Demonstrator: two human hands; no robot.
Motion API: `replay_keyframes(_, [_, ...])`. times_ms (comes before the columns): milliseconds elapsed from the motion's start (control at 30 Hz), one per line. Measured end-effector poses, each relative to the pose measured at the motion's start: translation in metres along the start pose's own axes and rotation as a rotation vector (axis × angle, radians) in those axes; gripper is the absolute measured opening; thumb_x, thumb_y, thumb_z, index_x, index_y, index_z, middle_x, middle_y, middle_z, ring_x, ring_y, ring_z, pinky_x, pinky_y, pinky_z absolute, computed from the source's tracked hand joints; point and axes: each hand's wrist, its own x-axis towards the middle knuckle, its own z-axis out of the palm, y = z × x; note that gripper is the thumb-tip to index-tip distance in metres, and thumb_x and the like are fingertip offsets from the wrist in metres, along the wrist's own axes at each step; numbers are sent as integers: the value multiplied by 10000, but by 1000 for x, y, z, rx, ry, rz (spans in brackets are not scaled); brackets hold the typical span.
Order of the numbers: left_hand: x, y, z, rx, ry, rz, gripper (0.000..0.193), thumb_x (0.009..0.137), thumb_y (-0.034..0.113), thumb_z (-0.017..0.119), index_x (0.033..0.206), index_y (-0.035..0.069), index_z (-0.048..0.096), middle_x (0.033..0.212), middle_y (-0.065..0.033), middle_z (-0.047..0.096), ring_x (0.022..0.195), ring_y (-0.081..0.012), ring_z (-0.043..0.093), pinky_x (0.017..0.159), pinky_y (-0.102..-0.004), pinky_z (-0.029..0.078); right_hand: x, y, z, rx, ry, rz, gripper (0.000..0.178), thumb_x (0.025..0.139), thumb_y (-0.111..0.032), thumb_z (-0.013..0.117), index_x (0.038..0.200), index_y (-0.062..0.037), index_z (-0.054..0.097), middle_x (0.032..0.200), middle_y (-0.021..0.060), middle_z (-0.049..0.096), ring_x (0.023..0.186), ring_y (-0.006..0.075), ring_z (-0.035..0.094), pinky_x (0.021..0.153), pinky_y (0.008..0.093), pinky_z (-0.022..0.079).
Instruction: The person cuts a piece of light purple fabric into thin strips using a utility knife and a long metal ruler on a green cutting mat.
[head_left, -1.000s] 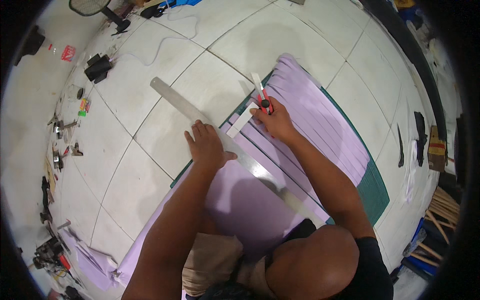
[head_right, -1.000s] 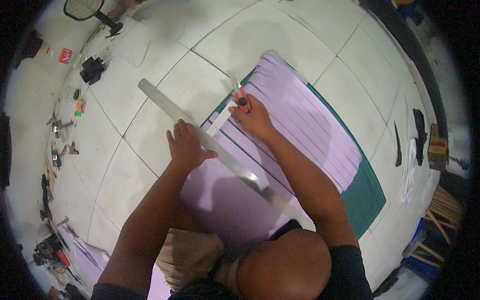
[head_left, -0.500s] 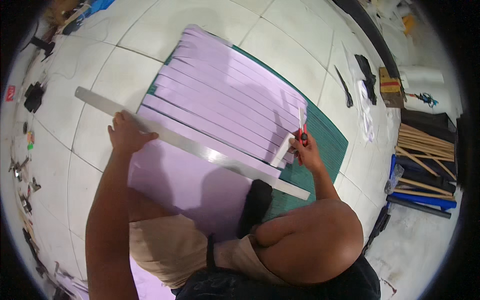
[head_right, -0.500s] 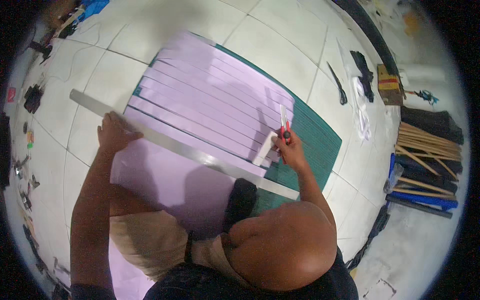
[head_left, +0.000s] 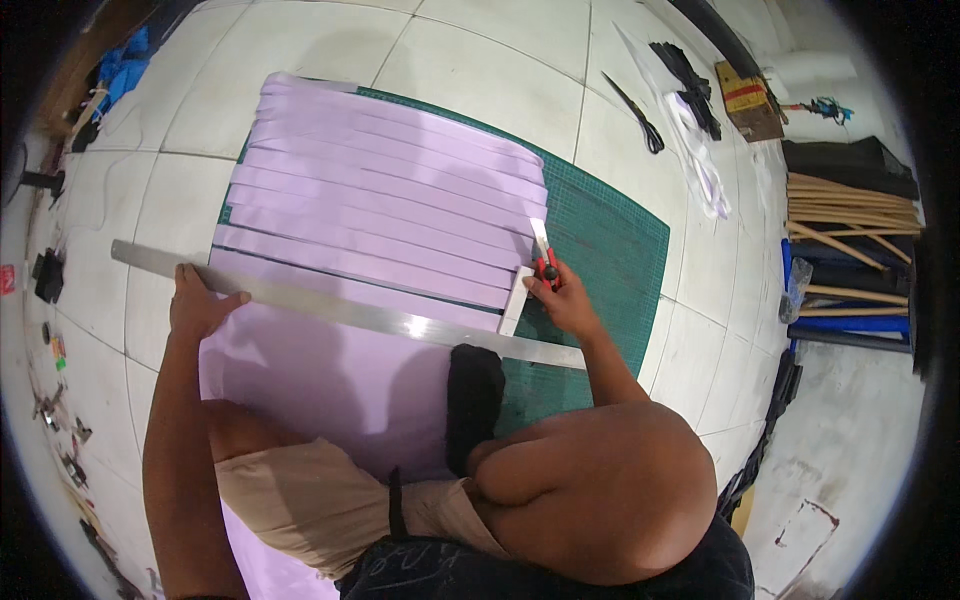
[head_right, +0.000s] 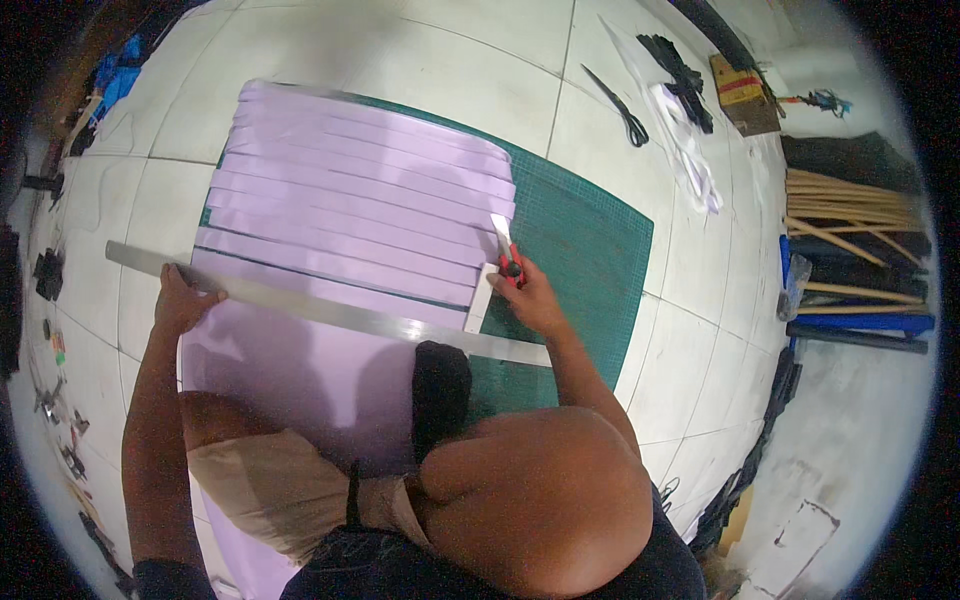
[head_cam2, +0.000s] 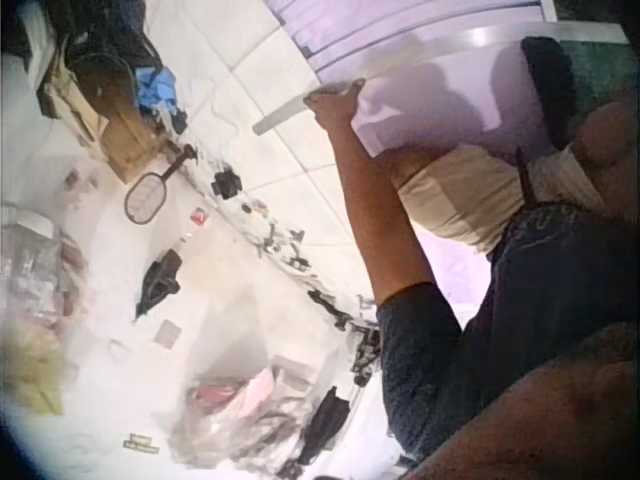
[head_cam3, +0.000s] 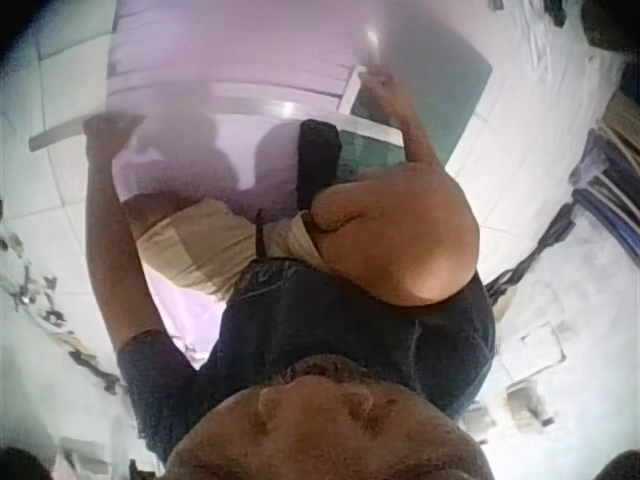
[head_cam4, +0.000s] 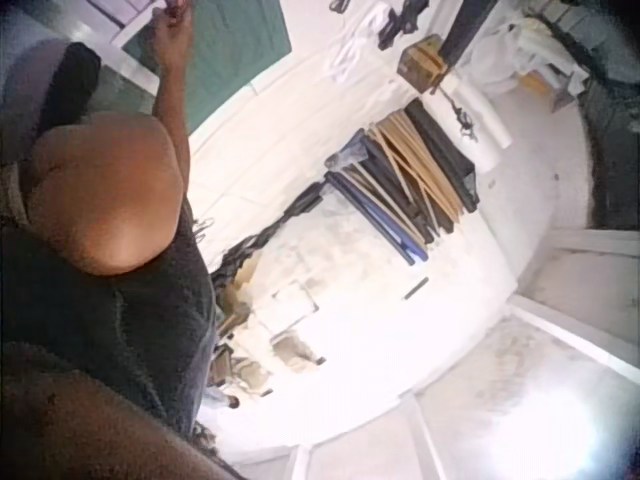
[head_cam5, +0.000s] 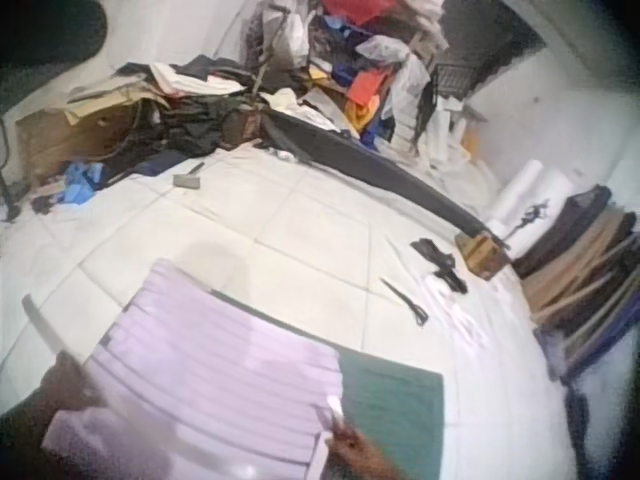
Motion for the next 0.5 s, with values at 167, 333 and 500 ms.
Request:
replay_keyframes(167, [0, -4, 7, -2, 20, -16, 1322, 653, 618, 825, 1499, -123, 130, 1599, -260, 162, 1445, -374, 312, 1141, -432, 367, 4, 9, 3, -158, 17, -96, 375, 909, -297, 735, 1155, -44, 610, 916, 33, 623, 831, 128, 570, 779, 309, 494])
replay_keyframes(333, [2, -9, 10, -39, 19, 1, 1311, 661, 603, 829, 1497, -128, 132, 1594, -278, 152, 1471, -372, 252, 1167, -428, 328, 11, 31, 4, -135, 43, -109, 328, 917, -229, 734, 1143, -38, 592, 929, -10, 582, 820, 89, 538, 772, 261, 480])
replay_keyframes(500, [4, -11, 5, -43, -24, 9, 1314, 673, 607, 819, 1493, -143, 117, 1583, -306, 144, 1474, -399, 224, 1180, -431, 302, 8, 29, 6, -97, 34, -131, 332, 923, -234, 727, 1151, -37, 588, 931, -2, 581, 824, 91, 546, 766, 268, 488])
